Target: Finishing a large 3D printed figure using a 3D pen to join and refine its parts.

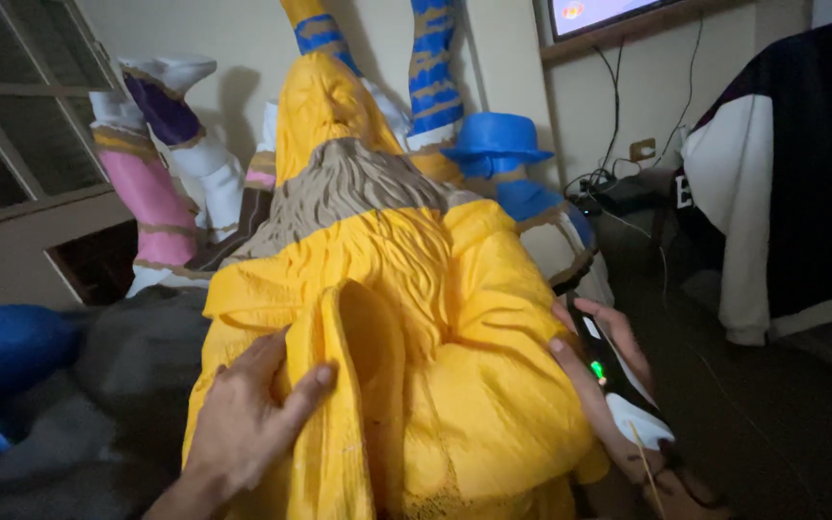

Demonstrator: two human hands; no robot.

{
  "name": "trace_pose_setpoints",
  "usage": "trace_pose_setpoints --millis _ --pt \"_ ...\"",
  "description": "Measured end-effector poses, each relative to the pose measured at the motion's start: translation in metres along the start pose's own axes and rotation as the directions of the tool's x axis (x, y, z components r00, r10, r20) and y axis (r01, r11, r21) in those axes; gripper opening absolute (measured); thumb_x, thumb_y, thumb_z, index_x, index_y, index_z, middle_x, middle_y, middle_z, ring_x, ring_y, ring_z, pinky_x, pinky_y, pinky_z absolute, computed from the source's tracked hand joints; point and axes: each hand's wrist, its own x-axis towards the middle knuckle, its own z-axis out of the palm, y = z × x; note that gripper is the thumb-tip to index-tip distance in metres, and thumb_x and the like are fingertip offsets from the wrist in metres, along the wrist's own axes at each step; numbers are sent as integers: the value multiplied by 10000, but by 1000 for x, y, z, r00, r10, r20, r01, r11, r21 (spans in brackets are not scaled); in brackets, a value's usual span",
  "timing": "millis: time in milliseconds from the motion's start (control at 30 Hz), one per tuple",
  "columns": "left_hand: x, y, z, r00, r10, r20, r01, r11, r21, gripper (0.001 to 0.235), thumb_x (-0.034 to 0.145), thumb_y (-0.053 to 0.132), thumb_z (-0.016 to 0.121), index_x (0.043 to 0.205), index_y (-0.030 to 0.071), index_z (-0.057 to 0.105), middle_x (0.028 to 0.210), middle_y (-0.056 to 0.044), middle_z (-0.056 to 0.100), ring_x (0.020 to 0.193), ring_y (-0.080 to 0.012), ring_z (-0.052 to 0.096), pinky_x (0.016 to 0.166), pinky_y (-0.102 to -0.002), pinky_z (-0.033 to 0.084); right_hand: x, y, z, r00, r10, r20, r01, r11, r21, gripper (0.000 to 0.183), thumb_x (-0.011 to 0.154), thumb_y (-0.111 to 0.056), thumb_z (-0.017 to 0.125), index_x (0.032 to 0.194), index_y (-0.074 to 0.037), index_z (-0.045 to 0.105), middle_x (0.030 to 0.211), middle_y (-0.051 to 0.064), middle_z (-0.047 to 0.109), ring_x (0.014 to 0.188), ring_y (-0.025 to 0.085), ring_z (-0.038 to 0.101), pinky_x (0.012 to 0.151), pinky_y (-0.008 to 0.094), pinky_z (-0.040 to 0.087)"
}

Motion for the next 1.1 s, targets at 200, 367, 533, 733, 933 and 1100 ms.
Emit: trace_pose_setpoints --millis 200,367,533,733,933,1100 --pt "-11 7 -3 994 105 -3 -105 994 8 793 757 560 715 1286 -19 599 1267 -232 661 1183 -392 621 1009 -496 426 -17 4 -11 997 78 -24 -75 991 110 544 881 -31 714 1380 3 500 1308 142 702 1218 180 636 1061 313 469" --pt "-14 4 -1 978 203 -53 -205 978 -43 773 790 520 731 1306 -37 587 1275 -262 648 1210 -412 601 1066 -477 416 -43 33 -33 985 163 -59 -160 986 55 628 872 -41 723 1429 -4 435 1355 188 675 1298 230 615 1099 351 450" --pt "-12 -5 -7 963 269 -7 -267 956 -122 742 788 474 719 1332 -13 586 1286 -241 653 1224 -405 592 1062 -462 428 -64 65 -41 984 2 -180 10 998 64 791 806 -32 776 1470 -10 348 1450 246 594 1390 293 579 1183 428 450" --pt "-18 -45 -15 962 266 57 -249 947 -204 737 785 478 682 1353 19 583 1208 -195 681 1158 -388 624 1010 -439 478 -75 61 -14 957 66 -282 -50 997 64 1026 692 25 806 1566 -41 273 1385 306 529 1421 313 523 1206 479 421" --pt "-36 -83 -21 948 318 14 -290 881 -375 710 847 467 659 1360 -16 568 1288 -214 662 1237 -366 640 1034 -418 476 -80 37 15 971 159 -176 -118 967 225 1019 723 7 782 1548 -36 185 1633 305 382 1539 334 392 1252 515 287" --pt "-64 -94 -30 956 294 -7 -271 871 -409 721 861 444 659 1385 -37 544 1335 -216 639 1295 -355 611 1093 -408 428 -83 27 23 980 175 -93 -147 956 252 1011 704 -17 778 1540 -40 209 1615 305 379 1549 322 366 1237 508 280"
